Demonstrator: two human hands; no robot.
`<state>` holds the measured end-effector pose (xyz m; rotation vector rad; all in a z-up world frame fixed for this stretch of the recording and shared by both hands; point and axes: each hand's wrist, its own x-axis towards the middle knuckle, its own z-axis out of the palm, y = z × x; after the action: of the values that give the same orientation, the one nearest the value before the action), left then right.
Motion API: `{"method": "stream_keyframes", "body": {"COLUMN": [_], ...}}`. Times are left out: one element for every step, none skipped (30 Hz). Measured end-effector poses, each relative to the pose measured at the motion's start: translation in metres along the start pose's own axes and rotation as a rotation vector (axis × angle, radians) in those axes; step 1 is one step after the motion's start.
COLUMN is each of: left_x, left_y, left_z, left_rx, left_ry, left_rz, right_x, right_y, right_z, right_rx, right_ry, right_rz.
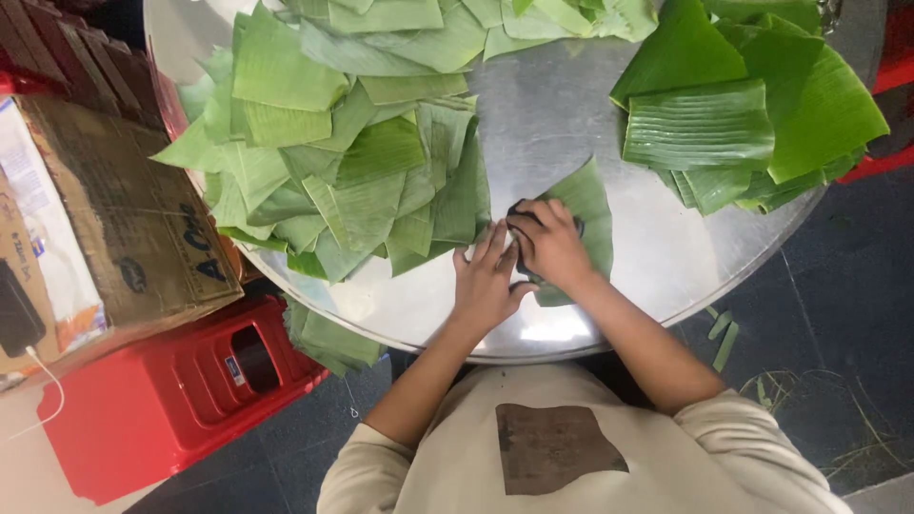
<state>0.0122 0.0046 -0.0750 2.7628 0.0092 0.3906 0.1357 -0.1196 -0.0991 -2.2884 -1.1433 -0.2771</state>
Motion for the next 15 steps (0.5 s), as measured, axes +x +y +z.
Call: {"method": "stream_keyframes", "body": {"left_x": [0.001,-0.002,-0.004,-0.009,-0.013,-0.008,-0.007,-0.008,-0.009,-0.009,-0.01,-0.011,-0.012,-0.013,-0.014], "left_y": [-0.004,-0.004,-0.005,-0.007,-0.008,-0.011,-0.013,-0.013,-0.014,-0.012,-0.011,-0.011,-0.011,-0.011,-0.01], "left_z": [0.002,0.004,0.007,0.013,0.018,0.024,0.025,0.026,0.028,0.028,0.028,0.028,0.027,0.026,0.026], "left_rx": [0.001,-0.025,-0.05,-0.05,-0.039,-0.027,-0.027,-0.042,-0.057,-0.056,-0.072,-0.086,-0.082,-0.126,-0.17], "left_ry": [0.003,0.037,0.07,0.062,0.097,0.142,0.144,0.136,0.128,0.128,0.109,0.089,0.089,0.096,0.104], "left_rz": [0.004,0.017,0.031,0.031,0.026,0.032,0.045,0.034,0.024,0.025,0.015,0.004,0.004,0.003,0.002], "right_x": [0.001,0.0,-0.002,-0.001,-0.001,0.006,0.009,0.009,0.009,0.009,0.009,0.009,0.011,0.012,0.013], "right_y": [0.001,0.002,0.003,0.0,-0.003,-0.001,0.0,0.001,0.003,0.004,0.005,0.005,0.002,-0.001,-0.003], "right_z": [-0.001,-0.002,-0.003,-0.005,-0.009,-0.015,-0.016,-0.018,-0.019,-0.019,-0.019,-0.018,-0.021,-0.025,-0.028], "right_rx": [-0.003,0.025,0.053,0.056,0.09,0.114,0.108,0.174,0.241,0.241,0.236,0.234,0.237,0.248,0.259], "right_ry": [0.004,-0.006,-0.017,-0.018,-0.033,-0.035,-0.025,-0.023,-0.021,-0.02,-0.028,-0.034,-0.032,-0.03,-0.028], "right_rz": [-0.001,-0.026,-0.05,-0.044,-0.073,-0.105,-0.101,-0.136,-0.171,-0.171,-0.17,-0.17,-0.171,-0.153,-0.134]}}
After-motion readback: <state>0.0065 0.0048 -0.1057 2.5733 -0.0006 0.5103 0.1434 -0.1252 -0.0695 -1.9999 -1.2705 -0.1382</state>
